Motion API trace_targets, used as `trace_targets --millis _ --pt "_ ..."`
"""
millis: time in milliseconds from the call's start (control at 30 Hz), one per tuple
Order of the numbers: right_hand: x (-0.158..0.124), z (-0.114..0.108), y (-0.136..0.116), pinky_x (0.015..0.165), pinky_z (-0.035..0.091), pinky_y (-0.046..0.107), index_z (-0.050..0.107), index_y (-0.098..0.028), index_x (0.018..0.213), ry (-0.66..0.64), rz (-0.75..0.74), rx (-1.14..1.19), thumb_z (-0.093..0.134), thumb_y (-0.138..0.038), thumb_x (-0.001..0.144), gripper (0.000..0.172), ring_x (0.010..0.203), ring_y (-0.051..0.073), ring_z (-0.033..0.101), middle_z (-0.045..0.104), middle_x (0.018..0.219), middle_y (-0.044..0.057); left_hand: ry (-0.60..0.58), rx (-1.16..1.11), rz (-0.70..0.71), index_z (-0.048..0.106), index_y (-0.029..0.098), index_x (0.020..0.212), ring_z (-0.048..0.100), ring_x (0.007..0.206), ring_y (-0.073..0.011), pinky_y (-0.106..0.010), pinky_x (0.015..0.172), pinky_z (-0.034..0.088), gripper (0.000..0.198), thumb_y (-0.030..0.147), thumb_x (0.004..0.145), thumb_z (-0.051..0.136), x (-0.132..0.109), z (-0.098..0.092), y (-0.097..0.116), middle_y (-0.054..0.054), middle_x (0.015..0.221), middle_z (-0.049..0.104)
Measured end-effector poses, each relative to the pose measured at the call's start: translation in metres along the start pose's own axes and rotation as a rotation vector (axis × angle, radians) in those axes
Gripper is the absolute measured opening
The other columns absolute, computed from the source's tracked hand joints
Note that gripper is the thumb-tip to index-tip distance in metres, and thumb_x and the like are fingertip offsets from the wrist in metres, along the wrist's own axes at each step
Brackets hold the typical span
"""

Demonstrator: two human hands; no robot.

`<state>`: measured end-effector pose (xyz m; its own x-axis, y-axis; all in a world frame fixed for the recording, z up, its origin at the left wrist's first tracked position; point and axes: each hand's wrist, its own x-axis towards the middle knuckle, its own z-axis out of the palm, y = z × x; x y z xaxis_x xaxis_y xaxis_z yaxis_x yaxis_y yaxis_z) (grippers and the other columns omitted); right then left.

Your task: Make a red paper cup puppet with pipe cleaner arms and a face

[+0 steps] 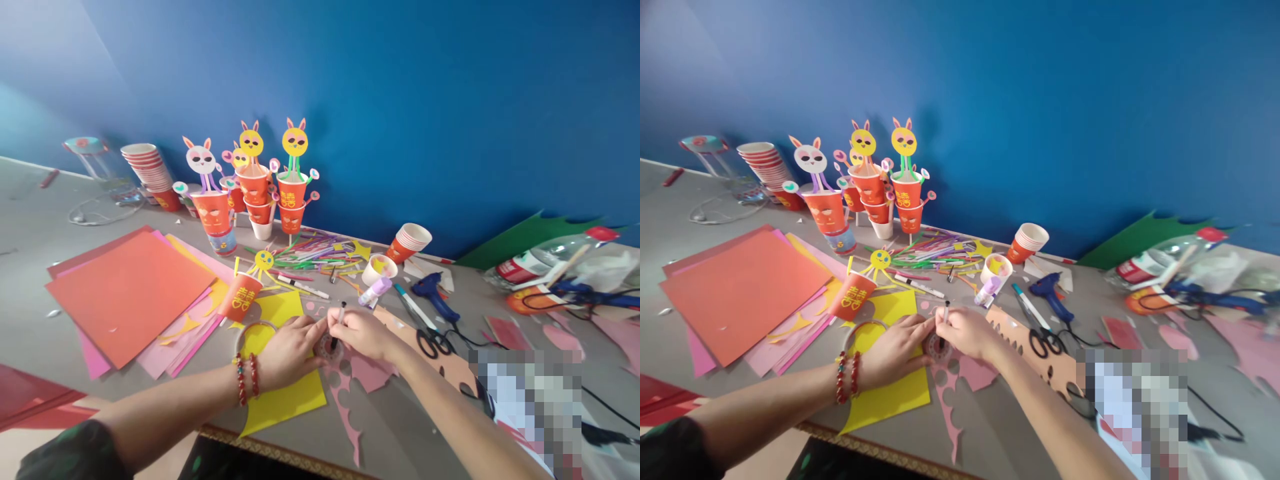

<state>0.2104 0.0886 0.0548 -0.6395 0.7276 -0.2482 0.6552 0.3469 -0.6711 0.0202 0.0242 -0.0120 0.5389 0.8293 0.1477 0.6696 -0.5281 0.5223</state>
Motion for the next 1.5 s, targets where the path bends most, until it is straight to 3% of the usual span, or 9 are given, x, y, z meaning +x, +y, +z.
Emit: trace_targets --millis 133,367,1100,1367,1500 --pt "0.008 -0.005 -0.006 0.065 0.034 0.026 0.048 -0.021 0.066 -0.031 -0.035 -0.098 0.05 -0.017 0.081 0.016 0.069 0.016 0.056 0.061 0.07 -0.002 0.037 -0.003 -0.026 0.037 0.018 0.142 0.064 0.104 -0.0311 -0.046 0.089 0.054 0.068 0.037 0.087 0.073 -0.001 0.003 0.0 -0.013 0.111 0.069" --pt "0.006 -0.001 -0.009 0.061 0.028 0.026 0.049 -0.02 0.064 -0.014 -0.065 -0.21 0.051 -0.016 0.081 0.018 0.065 0.016 0.053 0.062 0.068 0.0 0.113 -0.05 -0.011 0.005 0.022 0.155 0.064 0.114 -0.0342 -0.048 0.09 0.055 0.098 0.032 0.086 0.075 -0.002 0.01 -0.004 -0.017 0.125 0.065" --pt "0.0 0.01 -0.007 0.059 0.022 0.029 0.061 -0.02 0.075 0.057 -0.183 -0.459 0.056 -0.016 0.084 0.012 0.062 0.018 0.057 0.07 0.069 0.002 0.079 -0.049 -0.018 0.015 0.02 0.152 0.065 0.112 -0.0353 -0.05 0.091 0.055 0.093 0.023 0.081 0.076 -0.001 0.008 -0.003 -0.015 0.121 0.067" --pt "-0.007 0.008 -0.003 0.058 0.026 0.027 0.057 -0.022 0.074 0.085 -0.22 -0.42 0.054 -0.016 0.083 0.011 0.059 0.017 0.056 0.063 0.061 -0.001 0.084 -0.05 -0.025 0.01 0.022 0.155 0.064 0.116 -0.0345 -0.05 0.094 0.054 0.097 0.023 0.083 0.073 -0.002 0.012 -0.006 -0.017 0.128 0.065" --pt "-0.023 0.003 0.002 0.058 0.033 0.027 0.053 -0.022 0.072 0.219 -0.246 -0.227 0.047 -0.02 0.09 0.019 0.058 0.016 0.054 0.06 0.061 -0.001 0.085 -0.049 0.013 0.005 0.023 0.157 0.062 0.119 -0.0338 -0.051 0.099 0.05 0.098 0.022 0.084 0.071 -0.003 0.013 -0.008 -0.015 0.132 0.065"
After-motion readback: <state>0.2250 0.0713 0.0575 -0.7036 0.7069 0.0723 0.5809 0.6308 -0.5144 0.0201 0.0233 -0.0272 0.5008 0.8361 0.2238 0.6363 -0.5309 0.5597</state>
